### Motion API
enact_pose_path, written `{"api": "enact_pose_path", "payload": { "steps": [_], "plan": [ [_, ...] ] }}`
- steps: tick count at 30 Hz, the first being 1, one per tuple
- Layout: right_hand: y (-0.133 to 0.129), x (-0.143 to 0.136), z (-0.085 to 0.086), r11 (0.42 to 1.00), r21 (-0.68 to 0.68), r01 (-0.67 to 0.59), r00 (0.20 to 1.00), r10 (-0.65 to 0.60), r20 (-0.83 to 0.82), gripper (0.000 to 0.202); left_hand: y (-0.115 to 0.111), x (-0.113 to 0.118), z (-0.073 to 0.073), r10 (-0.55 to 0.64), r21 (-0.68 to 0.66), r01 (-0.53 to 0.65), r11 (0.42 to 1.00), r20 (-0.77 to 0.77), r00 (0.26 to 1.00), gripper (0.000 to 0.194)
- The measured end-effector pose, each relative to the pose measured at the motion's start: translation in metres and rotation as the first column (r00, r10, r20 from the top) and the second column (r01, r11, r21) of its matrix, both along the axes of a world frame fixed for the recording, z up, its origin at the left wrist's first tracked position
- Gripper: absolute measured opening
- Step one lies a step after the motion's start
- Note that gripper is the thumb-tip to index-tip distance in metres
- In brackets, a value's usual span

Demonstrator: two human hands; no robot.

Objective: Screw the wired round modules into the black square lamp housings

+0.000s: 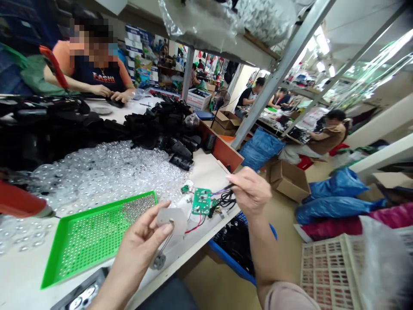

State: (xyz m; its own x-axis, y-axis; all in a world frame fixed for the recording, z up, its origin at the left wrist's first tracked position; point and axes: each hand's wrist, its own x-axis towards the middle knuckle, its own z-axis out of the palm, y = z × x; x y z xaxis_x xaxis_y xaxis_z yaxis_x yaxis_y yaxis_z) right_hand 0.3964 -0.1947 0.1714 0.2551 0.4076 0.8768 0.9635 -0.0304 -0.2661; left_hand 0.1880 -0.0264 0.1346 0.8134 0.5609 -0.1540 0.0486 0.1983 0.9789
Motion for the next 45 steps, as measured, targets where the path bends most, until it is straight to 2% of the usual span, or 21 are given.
{"api": "enact_pose_path", "payload": {
  "steps": [3, 4, 6, 8, 10, 12, 13, 15, 17, 20, 23, 26, 29, 31, 33, 35, 37, 39, 41, 43, 45],
  "plan": [
    [0.012, 0.0, -0.016, 0.963, -0.24, -0.122, 0.989, 0.097, -0.114, 0.026, 0.003, -0.03, -0.015, 0.056, 0.139, -0.047, 0.989, -0.065, 0.996, 0.046],
    [0.014, -0.003, -0.021, 0.926, -0.338, -0.165, 0.979, 0.114, -0.166, 0.027, 0.004, -0.04, -0.02, 0.084, 0.187, -0.068, 0.98, -0.081, 0.993, 0.043],
    [0.015, -0.015, -0.027, 0.814, -0.532, -0.232, 0.964, 0.121, -0.235, 0.033, 0.004, -0.06, -0.027, 0.15, 0.273, -0.115, 0.955, -0.111, 0.982, 0.037],
    [0.014, -0.037, -0.03, 0.717, -0.639, -0.279, 0.955, 0.138, -0.262, 0.049, 0.001, -0.077, -0.029, 0.191, 0.325, -0.138, 0.936, -0.137, 0.972, 0.033],
    [0.017, -0.068, -0.034, 0.679, -0.625, -0.385, 0.919, 0.223, -0.324, 0.068, -0.004, -0.089, -0.028, 0.187, 0.329, -0.126, 0.936, -0.16, 0.969, 0.028],
    [0.027, -0.103, -0.044, 0.63, -0.556, -0.542, 0.834, 0.323, -0.447, 0.082, -0.008, -0.096, -0.027, 0.157, 0.264, -0.109, 0.958, -0.169, 0.973, 0.027],
    [0.035, -0.122, -0.053, 0.597, -0.532, -0.601, 0.789, 0.335, -0.515, 0.088, -0.008, -0.099, -0.028, 0.15, 0.203, -0.115, 0.973, -0.166, 0.975, 0.027],
    [0.05, -0.159, -0.076, 0.566, -0.516, -0.643, 0.73, 0.251, -0.635, 0.097, -0.007, -0.105, -0.032, 0.183, 0.047, -0.178, 0.983, -0.153, 0.971, 0.032],
    [0.062, -0.191, -0.099, 0.592, -0.483, -0.645, 0.678, 0.152, -0.719, 0.093, -0.004, -0.113, -0.039, 0.28, -0.095, -0.294, 0.951, -0.142, 0.95, 0.039],
    [0.071, -0.223, -0.124, 0.679, -0.381, -0.628, 0.64, 0.171, -0.749, 0.083, -0.001, -0.131, -0.049, 0.401, -0.22, -0.425, 0.878, -0.146, 0.904, 0.048],
    [0.073, -0.243, -0.135, 0.76, -0.375, -0.532, 0.714, 0.163, -0.681, 0.079, -0.003, -0.15, -0.061, 0.414, -0.29, -0.443, 0.848, -0.159, 0.896, 0.05],
    [0.076, -0.258, -0.137, 0.793, -0.392, -0.467, 0.736, 0.103, -0.669, 0.064, -0.007, -0.164, -0.073, 0.428, -0.269, -0.454, 0.849, -0.152, 0.891, 0.045],
    [0.078, -0.264, -0.136, 0.771, -0.353, -0.53, 0.735, 0.209, -0.645, 0.053, -0.01, -0.176, -0.082, 0.466, -0.236, -0.488, 0.84, -0.144, 0.873, 0.042],
    [0.078, -0.263, -0.136, 0.758, -0.351, -0.55, 0.795, 0.348, -0.497, 0.046, -0.011, -0.183, -0.086, 0.454, -0.262, -0.475, 0.84, -0.14, 0.88, 0.042],
    [0.078, -0.258, -0.136, 0.755, -0.386, -0.53, 0.846, 0.442, -0.298, 0.039, -0.01, -0.19, -0.088, 0.386, -0.263, -0.416, 0.87, -0.159, 0.909, 0.043],
    [0.078, -0.252, -0.137, 0.763, -0.431, -0.482, 0.873, 0.457, -0.168, 0.037, -0.005, -0.198, -0.091, 0.334, -0.147, -0.373, 0.916, -0.231, 0.914, 0.042],
    [0.081, -0.246, -0.139, 0.784, -0.448, -0.43, 0.897, 0.427, -0.114, 0.039, 0.003, -0.205, -0.094, 0.377, 0.107, -0.362, 0.926, -0.303, 0.875, 0.042],
    [0.087, -0.241, -0.141, 0.813, -0.434, -0.387, 0.915, 0.397, -0.073, 0.041, 0.014, -0.209, -0.1, 0.436, 0.385, -0.312, 0.869, -0.295, 0.85, 0.045],
    [0.095, -0.238, -0.144, 0.837, -0.416, -0.355, 0.924, 0.381, -0.022, 0.043, 0.025, -0.21, -0.108, 0.4, 0.563, -0.191, 0.804, -0.273, 0.875, 0.057],
    [0.103, -0.237, -0.147, 0.849, -0.418, -0.324, 0.927, 0.372, 0.037, 0.041, 0.035, -0.207, -0.116, 0.331, 0.645, -0.066, 0.761, -0.299, 0.895, 0.068],
    [0.11, -0.237, -0.149, 0.85, -0.43, -0.304, 0.924, 0.374, 0.084, 0.036, 0.041, -0.203, -0.12, 0.312, 0.68, 0.002, 0.733, -0.34, 0.887, 0.069]
  ]
}}
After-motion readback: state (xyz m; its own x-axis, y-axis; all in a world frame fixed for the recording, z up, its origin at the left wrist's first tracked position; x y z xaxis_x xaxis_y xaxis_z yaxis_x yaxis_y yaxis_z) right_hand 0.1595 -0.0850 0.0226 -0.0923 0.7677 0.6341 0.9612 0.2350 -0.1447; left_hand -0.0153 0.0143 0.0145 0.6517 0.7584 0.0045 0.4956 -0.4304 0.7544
